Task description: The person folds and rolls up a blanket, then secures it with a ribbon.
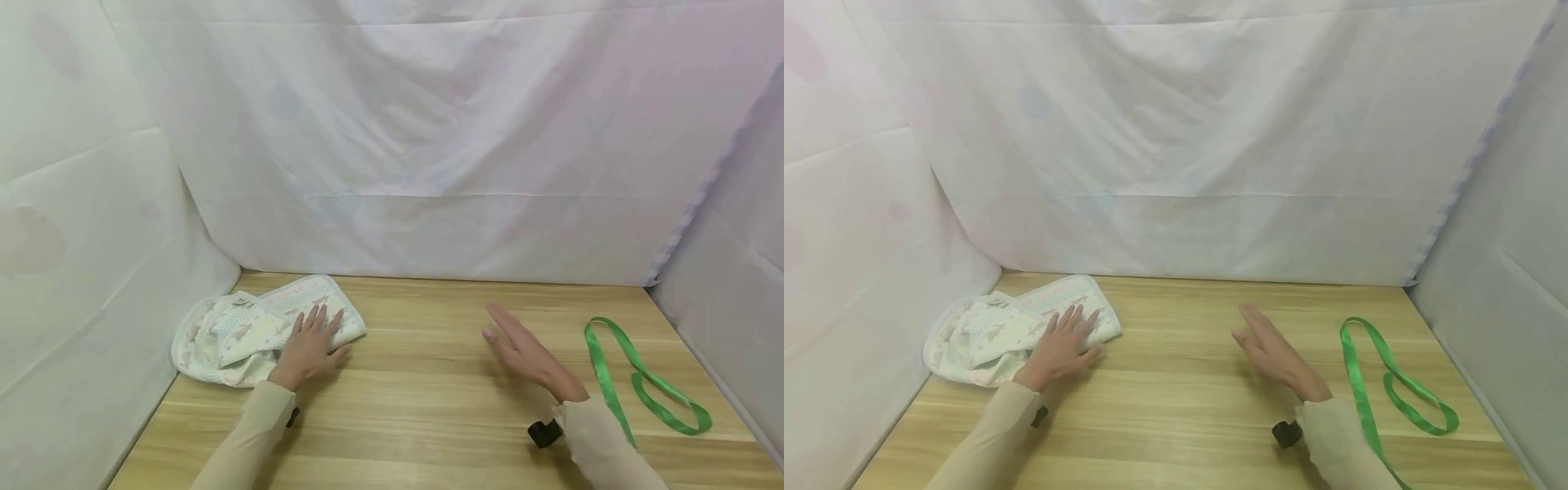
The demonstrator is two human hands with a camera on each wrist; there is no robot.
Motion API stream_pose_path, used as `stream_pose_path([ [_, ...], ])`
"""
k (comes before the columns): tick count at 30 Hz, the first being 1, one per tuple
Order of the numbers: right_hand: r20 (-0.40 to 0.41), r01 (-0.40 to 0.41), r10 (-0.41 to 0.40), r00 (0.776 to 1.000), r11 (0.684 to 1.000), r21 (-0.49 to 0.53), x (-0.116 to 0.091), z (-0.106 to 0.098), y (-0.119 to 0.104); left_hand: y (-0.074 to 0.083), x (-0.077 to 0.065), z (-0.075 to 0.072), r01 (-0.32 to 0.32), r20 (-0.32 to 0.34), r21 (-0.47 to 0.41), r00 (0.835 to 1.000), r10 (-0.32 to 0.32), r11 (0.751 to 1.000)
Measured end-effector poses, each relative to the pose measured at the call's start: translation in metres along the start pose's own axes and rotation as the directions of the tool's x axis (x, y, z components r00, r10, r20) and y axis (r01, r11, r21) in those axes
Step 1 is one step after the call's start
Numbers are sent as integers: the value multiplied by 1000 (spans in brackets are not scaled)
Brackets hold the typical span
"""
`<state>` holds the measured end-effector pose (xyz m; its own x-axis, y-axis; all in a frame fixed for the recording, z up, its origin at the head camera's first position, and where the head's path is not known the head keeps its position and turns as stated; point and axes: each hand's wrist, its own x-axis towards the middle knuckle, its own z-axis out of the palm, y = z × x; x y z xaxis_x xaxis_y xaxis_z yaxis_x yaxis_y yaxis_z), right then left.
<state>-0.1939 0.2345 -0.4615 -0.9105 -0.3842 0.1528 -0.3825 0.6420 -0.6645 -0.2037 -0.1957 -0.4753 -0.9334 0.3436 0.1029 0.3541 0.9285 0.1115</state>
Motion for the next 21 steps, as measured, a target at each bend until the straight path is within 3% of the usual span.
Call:
stream_pose_path([
  [4,18,10,-11,1000,996,85,8,12,-9,2,3,3,-1,40,-8,999,1,1000],
  [11,46,-4,-7,999,972,237,19,33,-20,4,6,6,25,87,63,996,-31,998],
  [18,86,-53,23,996,928,370,26,43,-29,8,6,4,26,99,92,995,-35,995],
  [21,106,-78,35,994,893,443,28,43,-31,12,7,4,10,106,106,994,-22,994],
])
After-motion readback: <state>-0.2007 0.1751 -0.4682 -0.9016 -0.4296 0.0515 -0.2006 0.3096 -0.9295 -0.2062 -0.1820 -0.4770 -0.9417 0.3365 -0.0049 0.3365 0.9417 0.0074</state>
